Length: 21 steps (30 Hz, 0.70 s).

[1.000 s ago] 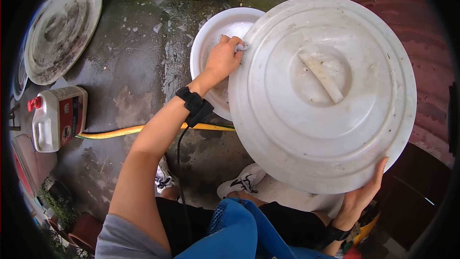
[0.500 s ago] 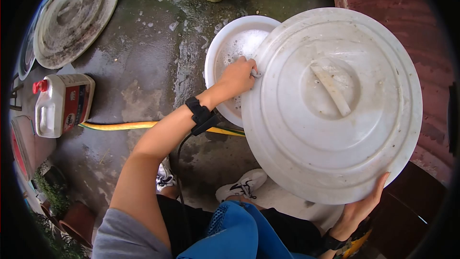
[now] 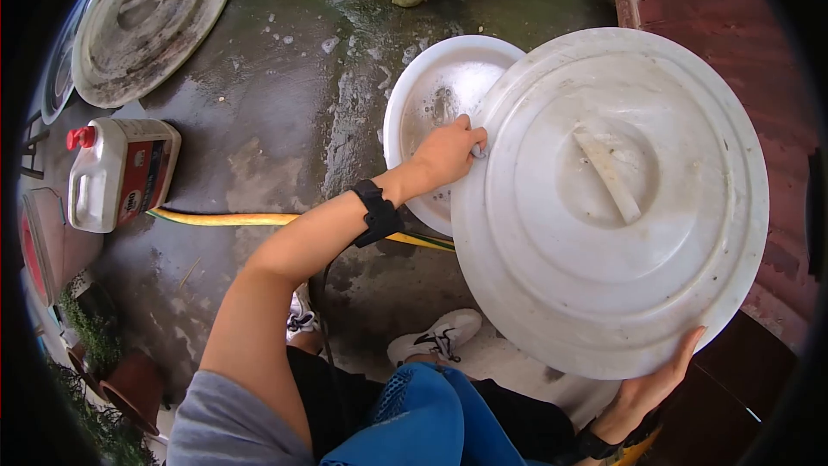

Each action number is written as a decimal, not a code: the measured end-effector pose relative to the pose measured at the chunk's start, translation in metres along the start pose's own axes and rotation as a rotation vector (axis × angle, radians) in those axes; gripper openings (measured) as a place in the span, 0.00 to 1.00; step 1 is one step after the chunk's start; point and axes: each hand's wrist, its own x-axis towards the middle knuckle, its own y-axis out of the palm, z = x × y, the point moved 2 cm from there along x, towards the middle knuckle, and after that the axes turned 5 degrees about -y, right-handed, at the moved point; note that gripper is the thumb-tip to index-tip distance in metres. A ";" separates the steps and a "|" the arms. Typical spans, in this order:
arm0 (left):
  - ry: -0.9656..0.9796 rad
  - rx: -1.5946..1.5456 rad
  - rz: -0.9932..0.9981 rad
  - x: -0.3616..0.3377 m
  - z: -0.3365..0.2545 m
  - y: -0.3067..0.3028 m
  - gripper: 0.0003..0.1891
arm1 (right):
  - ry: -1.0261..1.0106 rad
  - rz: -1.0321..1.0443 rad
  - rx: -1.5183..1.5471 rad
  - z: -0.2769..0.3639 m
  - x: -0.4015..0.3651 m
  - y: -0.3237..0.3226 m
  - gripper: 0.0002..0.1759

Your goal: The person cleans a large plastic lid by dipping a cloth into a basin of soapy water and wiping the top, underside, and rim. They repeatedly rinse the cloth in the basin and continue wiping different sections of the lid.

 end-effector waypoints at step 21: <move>-0.478 -0.031 0.019 0.021 0.045 -0.121 0.26 | 0.008 0.183 0.040 0.026 0.012 0.019 0.37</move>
